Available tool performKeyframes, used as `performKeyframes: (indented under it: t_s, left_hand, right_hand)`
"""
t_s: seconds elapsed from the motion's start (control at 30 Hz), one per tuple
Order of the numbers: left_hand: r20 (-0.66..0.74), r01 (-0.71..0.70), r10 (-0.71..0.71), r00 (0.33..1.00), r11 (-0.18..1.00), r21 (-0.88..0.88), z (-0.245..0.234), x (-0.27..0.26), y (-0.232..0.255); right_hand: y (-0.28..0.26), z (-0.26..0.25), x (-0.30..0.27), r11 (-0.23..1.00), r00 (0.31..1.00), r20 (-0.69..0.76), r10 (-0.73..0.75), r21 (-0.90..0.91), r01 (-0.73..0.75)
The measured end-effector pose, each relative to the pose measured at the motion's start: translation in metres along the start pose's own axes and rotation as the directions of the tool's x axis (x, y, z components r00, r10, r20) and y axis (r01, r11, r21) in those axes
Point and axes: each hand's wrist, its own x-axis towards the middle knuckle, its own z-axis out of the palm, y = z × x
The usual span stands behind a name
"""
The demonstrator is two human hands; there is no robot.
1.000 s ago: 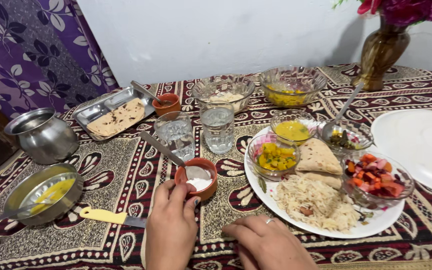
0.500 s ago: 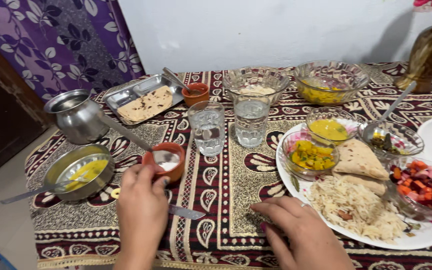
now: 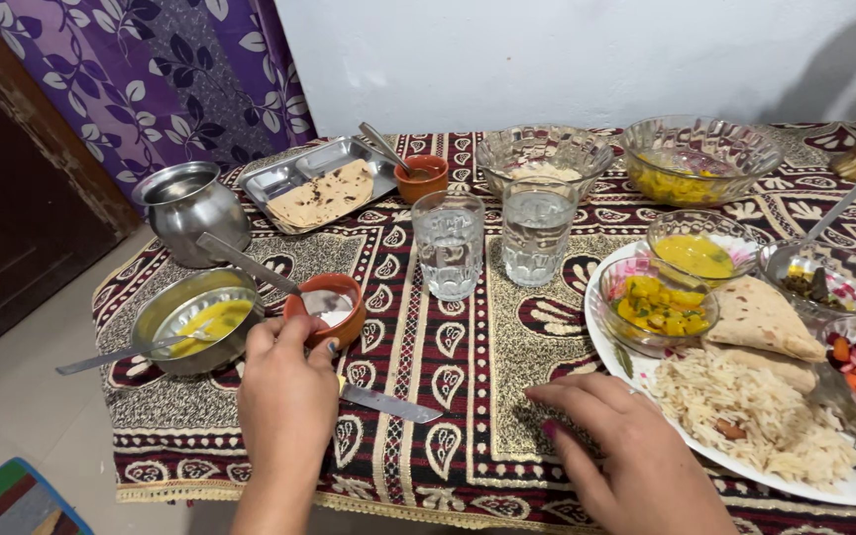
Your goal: The person scoops chopped vegetable salad from a large bowl into a small bowl, places it on a plate with rice, adds a folded flatbread, and spoons a red sauce onto the plate. The person then adjusts the plate and utensils on the table.
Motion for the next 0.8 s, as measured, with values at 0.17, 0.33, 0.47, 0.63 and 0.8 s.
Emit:
performKeyframes:
  t_s: [0.17, 0.33, 0.47, 0.63, 0.8]
  left_hand:
    - [0.001, 0.034, -0.034, 0.999, 0.999, 0.025, -0.011, -0.002, 0.008]
    - [-0.145, -0.127, 0.107, 0.984, 0.983, -0.136, -0.007, -0.007, 0.013]
    - [0.339, 0.127, -0.019, 0.941, 0.945, -0.301, 0.008, -0.025, 0.026]
    - [0.31, 0.251, 0.269, 0.912, 0.235, -0.939, 0.039, -0.052, 0.058]
    - [0.678, 0.805, 0.446, 0.585, -0.211, -0.555, 0.049, -0.081, 0.084]
  right_hand:
    - [0.002, 0.0, 0.001, 1.0, 0.999, -0.041, -0.019, -0.003, 0.019]
    - [0.002, -0.002, 0.001, 0.999, 0.997, -0.068, 0.031, -0.026, -0.033]
    - [-0.006, -0.002, 0.002, 0.998, 0.988, -0.156, -0.02, -0.055, 0.012]
    - [-0.019, 0.01, -0.004, 0.938, 0.886, -0.322, -0.334, -0.206, 0.279]
    - [-0.018, 0.02, -0.005, 0.843, 0.85, -0.181, -0.495, -0.334, 0.421]
